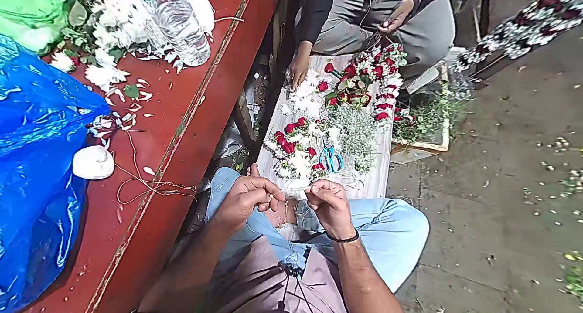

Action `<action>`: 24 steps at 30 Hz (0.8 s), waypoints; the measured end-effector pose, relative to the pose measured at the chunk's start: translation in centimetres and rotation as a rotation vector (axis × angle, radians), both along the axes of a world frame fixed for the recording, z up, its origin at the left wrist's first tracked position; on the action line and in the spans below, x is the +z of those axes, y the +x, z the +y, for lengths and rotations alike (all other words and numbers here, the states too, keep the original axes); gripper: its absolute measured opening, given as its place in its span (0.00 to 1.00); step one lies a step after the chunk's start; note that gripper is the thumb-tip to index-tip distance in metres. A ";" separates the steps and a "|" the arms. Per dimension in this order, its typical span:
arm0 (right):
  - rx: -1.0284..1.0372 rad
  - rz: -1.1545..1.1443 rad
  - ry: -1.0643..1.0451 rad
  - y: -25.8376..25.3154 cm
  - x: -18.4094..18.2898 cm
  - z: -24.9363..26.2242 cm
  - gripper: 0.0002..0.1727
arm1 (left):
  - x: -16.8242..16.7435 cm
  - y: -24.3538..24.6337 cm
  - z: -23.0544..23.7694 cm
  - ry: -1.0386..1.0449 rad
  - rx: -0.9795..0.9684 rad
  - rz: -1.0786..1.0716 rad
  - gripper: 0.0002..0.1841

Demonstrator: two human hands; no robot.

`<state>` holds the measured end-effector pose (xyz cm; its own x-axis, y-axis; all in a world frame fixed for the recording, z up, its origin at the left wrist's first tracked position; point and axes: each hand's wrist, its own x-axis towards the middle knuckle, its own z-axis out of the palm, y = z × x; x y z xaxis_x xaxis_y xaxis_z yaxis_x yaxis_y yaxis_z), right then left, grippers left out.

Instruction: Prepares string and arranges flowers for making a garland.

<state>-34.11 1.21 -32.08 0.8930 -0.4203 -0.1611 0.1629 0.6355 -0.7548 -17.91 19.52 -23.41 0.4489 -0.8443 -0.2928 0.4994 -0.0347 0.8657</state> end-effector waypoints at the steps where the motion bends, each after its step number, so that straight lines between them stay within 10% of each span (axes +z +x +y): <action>1: 0.001 0.003 0.000 0.0 -0.1 0.0 0.09 | 0.0 0.0 0.0 0.000 0.002 0.006 0.18; 24: -0.018 0.082 0.016 0.0 -1.1 0.1 0.10 | -0.7 0.0 0.3 0.061 -0.128 -0.003 0.11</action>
<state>-34.07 1.32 -33.17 0.8689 -0.4331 -0.2398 0.1127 0.6447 -0.7561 -17.86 19.86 -24.15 0.3397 -0.8753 -0.3443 0.4846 -0.1509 0.8616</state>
